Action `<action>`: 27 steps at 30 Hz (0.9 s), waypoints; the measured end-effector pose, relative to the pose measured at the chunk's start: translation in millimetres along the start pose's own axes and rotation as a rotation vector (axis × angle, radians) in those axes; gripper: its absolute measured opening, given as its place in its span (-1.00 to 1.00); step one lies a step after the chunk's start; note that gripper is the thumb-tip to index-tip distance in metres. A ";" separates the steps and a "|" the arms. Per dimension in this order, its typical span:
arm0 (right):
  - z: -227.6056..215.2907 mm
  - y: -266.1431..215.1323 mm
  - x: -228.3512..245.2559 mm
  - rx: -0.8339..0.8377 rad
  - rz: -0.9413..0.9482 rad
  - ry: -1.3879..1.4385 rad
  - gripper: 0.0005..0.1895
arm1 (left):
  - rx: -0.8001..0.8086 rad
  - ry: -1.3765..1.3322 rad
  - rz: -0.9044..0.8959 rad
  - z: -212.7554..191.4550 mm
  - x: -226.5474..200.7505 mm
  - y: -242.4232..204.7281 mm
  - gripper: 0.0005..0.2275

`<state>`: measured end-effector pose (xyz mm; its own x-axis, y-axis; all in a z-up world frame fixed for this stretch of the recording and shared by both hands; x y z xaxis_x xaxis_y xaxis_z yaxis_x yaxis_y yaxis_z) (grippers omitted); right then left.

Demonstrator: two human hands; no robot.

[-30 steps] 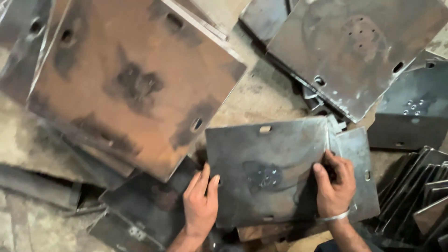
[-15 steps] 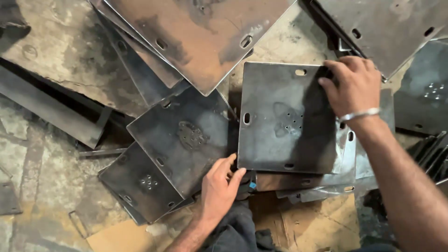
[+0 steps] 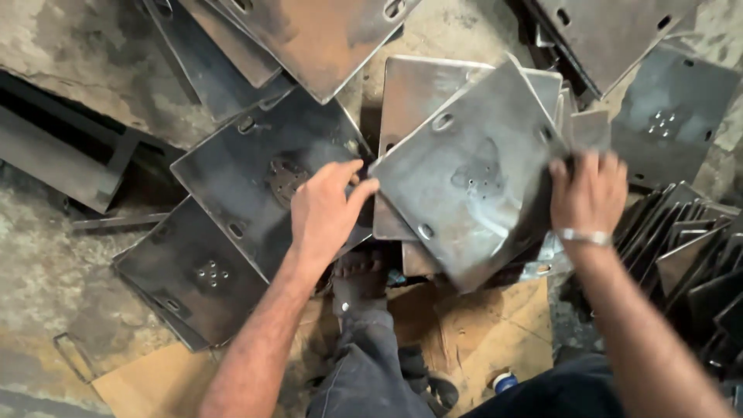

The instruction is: The person repeatedly picks up square metal plates from a pile, aligns them, and stacks them into a neat pile. The person handles the plates by hand, turning them over and adjusting their alignment before placing them down.

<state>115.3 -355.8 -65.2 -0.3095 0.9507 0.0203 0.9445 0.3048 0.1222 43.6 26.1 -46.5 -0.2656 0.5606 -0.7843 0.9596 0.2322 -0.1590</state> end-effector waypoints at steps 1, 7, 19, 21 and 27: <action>1.4 -21.0 -5.4 0.038 0.131 -0.015 -0.68 | -0.036 0.054 -0.036 1.9 -1.9 12.7 -0.70; -7.2 -98.7 39.8 0.091 0.510 0.194 -0.59 | -0.061 -0.033 0.025 3.9 -34.2 20.2 -0.55; -10.4 -52.5 40.2 -0.002 0.396 0.402 -0.68 | 0.025 0.177 0.212 41.9 -15.5 -82.3 -0.31; -11.0 -44.6 40.8 -0.027 0.357 0.417 -0.69 | -0.026 0.137 0.235 45.3 -11.2 -86.9 -0.34; -6.8 -37.7 43.6 -0.094 0.295 0.426 -0.67 | -0.071 0.037 0.259 37.5 -5.2 -79.9 -0.39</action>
<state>65.4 -326.2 -62.2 -0.0675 0.8818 0.4667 0.9904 0.0028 0.1380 -28.2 -25.3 -52.2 -0.0167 0.6368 -0.7708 0.9874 0.1317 0.0874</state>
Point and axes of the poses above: each hand's wrist, its own y-axis towards the middle knuckle, its own z-axis out of the palm, x = y × z, the point moved 3 cm from there along y, towards the middle knuckle, and after that the axes turned 3 degrees about -z, right-handed, at the moved point
